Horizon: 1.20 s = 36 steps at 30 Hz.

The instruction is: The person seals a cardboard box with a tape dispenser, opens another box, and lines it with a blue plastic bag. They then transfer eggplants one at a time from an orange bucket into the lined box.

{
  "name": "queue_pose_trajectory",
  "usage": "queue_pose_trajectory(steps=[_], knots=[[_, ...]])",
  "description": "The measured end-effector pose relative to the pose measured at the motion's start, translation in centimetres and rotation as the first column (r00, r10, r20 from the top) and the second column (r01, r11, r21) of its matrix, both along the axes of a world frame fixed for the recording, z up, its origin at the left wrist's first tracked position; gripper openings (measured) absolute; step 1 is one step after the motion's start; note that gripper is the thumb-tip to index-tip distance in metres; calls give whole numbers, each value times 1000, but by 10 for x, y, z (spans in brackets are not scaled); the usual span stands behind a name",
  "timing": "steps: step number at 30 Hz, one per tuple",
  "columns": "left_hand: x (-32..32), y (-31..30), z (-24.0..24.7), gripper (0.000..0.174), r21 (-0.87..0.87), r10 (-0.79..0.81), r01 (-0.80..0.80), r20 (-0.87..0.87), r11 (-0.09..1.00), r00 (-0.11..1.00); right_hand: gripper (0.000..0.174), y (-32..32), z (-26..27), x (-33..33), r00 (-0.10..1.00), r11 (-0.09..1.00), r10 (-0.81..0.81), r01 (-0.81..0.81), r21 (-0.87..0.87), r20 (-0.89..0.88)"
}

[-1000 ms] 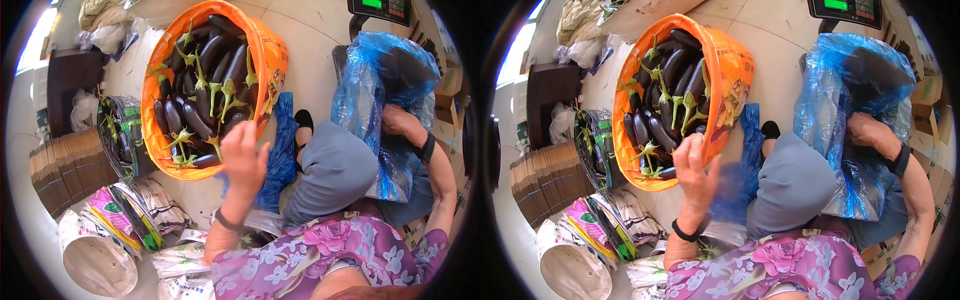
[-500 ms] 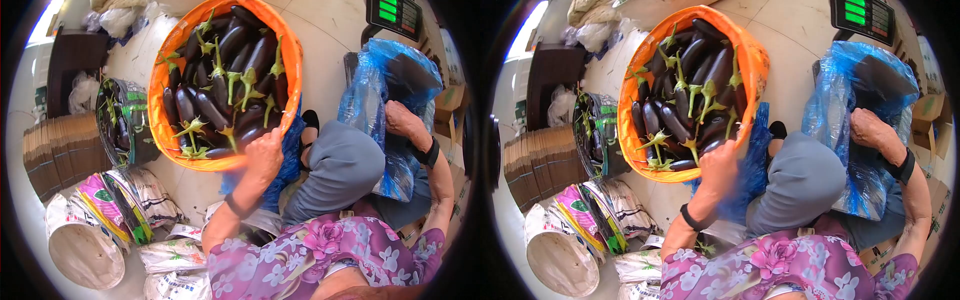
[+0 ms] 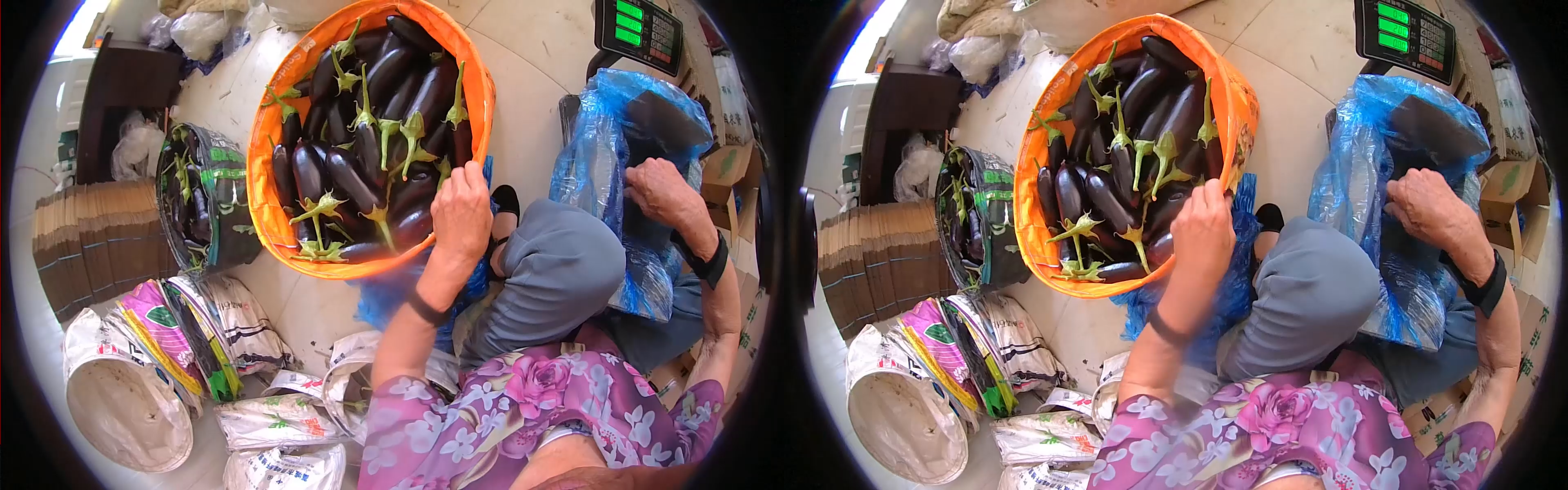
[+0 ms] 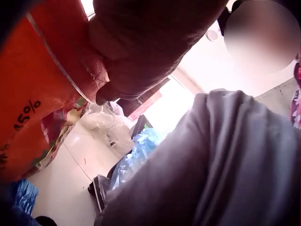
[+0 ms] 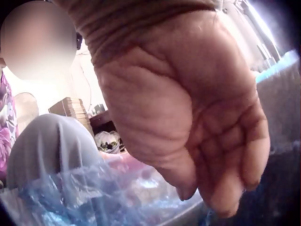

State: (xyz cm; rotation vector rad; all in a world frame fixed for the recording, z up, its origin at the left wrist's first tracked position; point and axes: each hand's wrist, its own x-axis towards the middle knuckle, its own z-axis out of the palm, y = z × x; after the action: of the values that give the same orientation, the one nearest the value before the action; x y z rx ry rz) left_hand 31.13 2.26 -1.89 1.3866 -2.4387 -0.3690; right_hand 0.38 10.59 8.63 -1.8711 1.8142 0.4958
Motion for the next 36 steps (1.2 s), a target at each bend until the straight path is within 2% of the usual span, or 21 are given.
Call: queue_pose_trajectory(steps=[2,4,6,8,10,11,12,14,16,18,20,22,23,24,26,28,30,31,33,34,36], knots=[[-4,-7,-4,29,119,6,-17,96,993,995,16,-8,20,8,1000,993,15,-16,-115,-8],[2,2,-1,29,102,16,-22,58,995,998,15,-13,28,10,1000,996,18,-20,-81,-20],[11,12,-2,32,-58,32,-31,24,998,999,13,-15,27,13,996,969,12,12,-246,93],[29,16,3,30,-14,49,-49,-2,999,999,14,-11,15,11,993,979,0,25,-203,121],[56,9,13,25,198,-25,71,-228,978,973,16,-6,7,10,984,979,53,-17,-203,171],[72,3,22,22,213,-19,78,-266,974,964,16,-4,5,7,983,978,52,-15,-206,176],[83,-2,30,23,141,2,28,-207,990,978,18,-2,5,5,976,977,61,-15,-211,211],[104,-12,37,21,439,99,46,-301,897,949,21,-2,3,2,966,975,78,-23,-222,245],[120,-25,36,20,227,76,-1,-324,974,943,23,-2,1,-4,981,972,33,12,-234,189],[144,-49,30,18,67,144,-133,-186,989,972,23,-1,0,0,982,977,20,20,-211,189],[170,-67,25,17,23,235,-236,-223,972,946,24,-2,-2,1,983,980,9,28,-199,183],[185,-73,23,18,-256,201,-184,43,949,979,24,4,-8,-1,979,982,15,24,-188,205],[193,-74,17,24,-193,164,-148,73,970,984,24,5,-9,-1,979,982,5,33,-187,202],[183,-71,24,24,-194,152,-137,66,972,986,24,6,-10,-3,977,976,28,19,-219,209],[147,-51,40,27,225,96,-57,-164,973,982,23,8,-13,-5,977,971,36,16,-240,212],[95,-30,51,34,139,-102,131,-197,982,975,23,3,-16,-8,974,978,47,1,-211,222],[54,-12,45,46,80,-199,210,-126,974,972,22,-6,-11,2,978,974,53,-6,-225,204],[35,-4,36,46,80,-205,216,-127,973,970,21,-12,-11,5,972,959,100,-37,-280,214],[9,5,19,54,241,-58,61,-20,968,998,18,-26,-7,15,960,931,162,-72,-359,228],[6,8,17,54,244,-60,63,-22,968,998,18,-35,-4,21,961,932,160,-71,-356,227],[2,12,15,54,-139,-43,23,-139,990,989,17,-54,1,32,973,929,175,-114,-353,148]])
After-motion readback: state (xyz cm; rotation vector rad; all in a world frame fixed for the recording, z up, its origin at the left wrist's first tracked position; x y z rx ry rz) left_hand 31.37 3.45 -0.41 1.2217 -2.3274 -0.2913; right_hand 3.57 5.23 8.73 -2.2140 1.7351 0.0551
